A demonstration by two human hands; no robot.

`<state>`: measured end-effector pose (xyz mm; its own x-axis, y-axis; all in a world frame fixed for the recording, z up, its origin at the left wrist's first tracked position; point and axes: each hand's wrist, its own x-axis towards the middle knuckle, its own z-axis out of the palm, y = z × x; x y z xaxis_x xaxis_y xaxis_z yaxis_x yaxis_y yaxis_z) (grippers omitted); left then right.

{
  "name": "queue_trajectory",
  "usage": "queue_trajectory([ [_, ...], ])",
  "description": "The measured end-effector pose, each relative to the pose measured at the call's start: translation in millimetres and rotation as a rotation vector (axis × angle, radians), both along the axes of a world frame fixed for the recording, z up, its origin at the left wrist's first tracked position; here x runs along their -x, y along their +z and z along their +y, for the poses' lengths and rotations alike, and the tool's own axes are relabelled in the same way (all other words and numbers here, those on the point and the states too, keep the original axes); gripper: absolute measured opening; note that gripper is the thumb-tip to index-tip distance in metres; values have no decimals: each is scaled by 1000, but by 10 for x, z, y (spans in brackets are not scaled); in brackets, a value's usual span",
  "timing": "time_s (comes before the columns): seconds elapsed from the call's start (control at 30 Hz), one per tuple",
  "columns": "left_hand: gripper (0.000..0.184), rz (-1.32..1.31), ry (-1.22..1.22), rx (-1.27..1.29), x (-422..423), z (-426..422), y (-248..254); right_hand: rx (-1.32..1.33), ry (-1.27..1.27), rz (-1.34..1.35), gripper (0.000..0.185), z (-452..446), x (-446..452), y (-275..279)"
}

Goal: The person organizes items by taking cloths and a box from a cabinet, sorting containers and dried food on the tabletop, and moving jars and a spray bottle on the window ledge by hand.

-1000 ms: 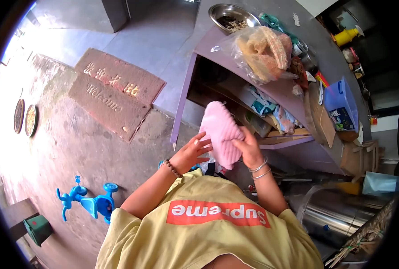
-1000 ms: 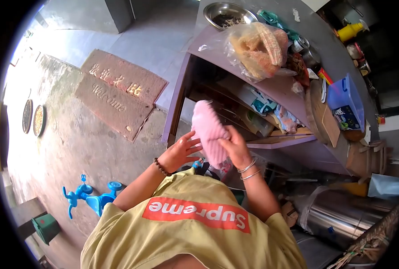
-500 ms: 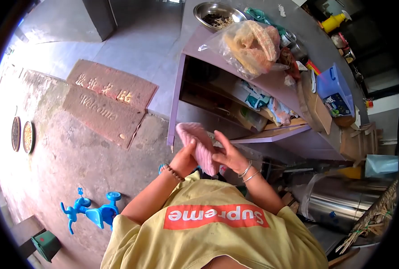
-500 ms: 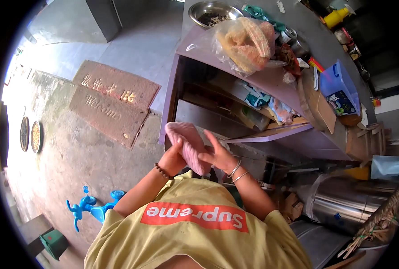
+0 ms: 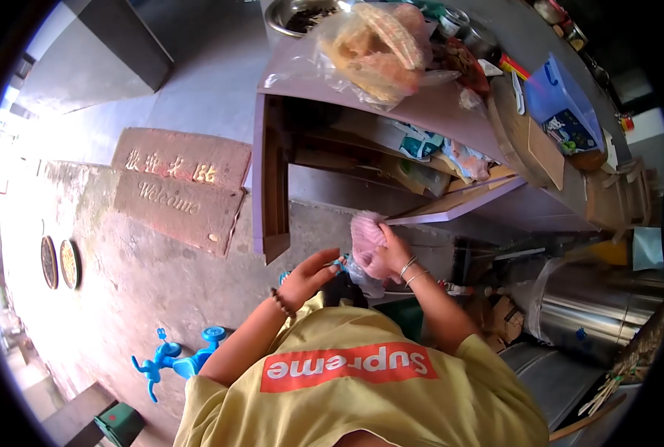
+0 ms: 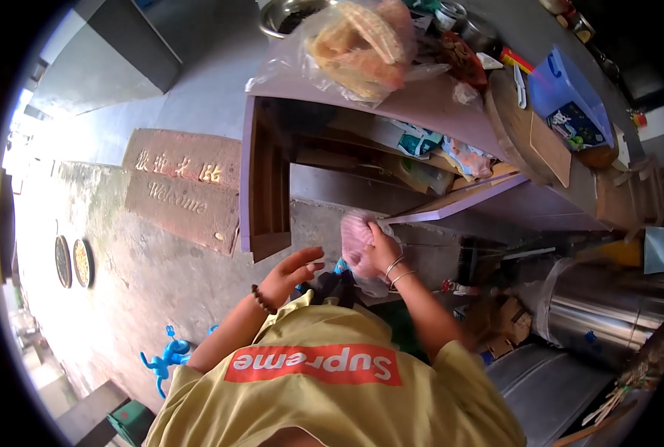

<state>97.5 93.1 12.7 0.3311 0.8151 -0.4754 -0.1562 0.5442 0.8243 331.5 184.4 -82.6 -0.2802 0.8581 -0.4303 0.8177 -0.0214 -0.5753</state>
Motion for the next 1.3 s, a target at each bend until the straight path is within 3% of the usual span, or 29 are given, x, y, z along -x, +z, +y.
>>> queue_trajectory([
  [0.07,41,17,67,52,-39,-57,-47,82,119,-100,56,201,76,467],
  [0.13,40,695,96,-454,-40,-65,-124,161,247,-201,57,427,82,439],
  [0.2,46,1106,157,-691,-30,-2,39,-265,433,-587,55,620,37,73],
  [0.33,53,1516,110,-622,74,190,312,-2,389,-761,43,915,-4,328],
  [0.4,64,1603,54,-549,190,294,242,235,490,-765,39,889,-91,402],
  [0.47,66,1658,19,-452,283,415,113,375,600,-806,36,805,-204,320],
  [0.53,68,1654,3,-368,335,564,4,333,371,-720,36,620,-352,246],
  [0.63,70,1678,-37,-315,361,666,-128,408,290,-848,39,322,-1084,-894],
  [0.73,66,1700,-44,-354,377,704,-164,410,186,-857,40,141,-1218,-465],
  [0.97,56,1691,76,-479,634,638,-232,471,195,-948,40,199,-1010,-241],
  [1.2,54,1637,35,-605,1072,558,-267,504,174,-1104,37,239,-860,-621],
  [1.3,52,1592,49,-641,1153,534,-279,486,309,-1157,35,130,-874,-1048],
])
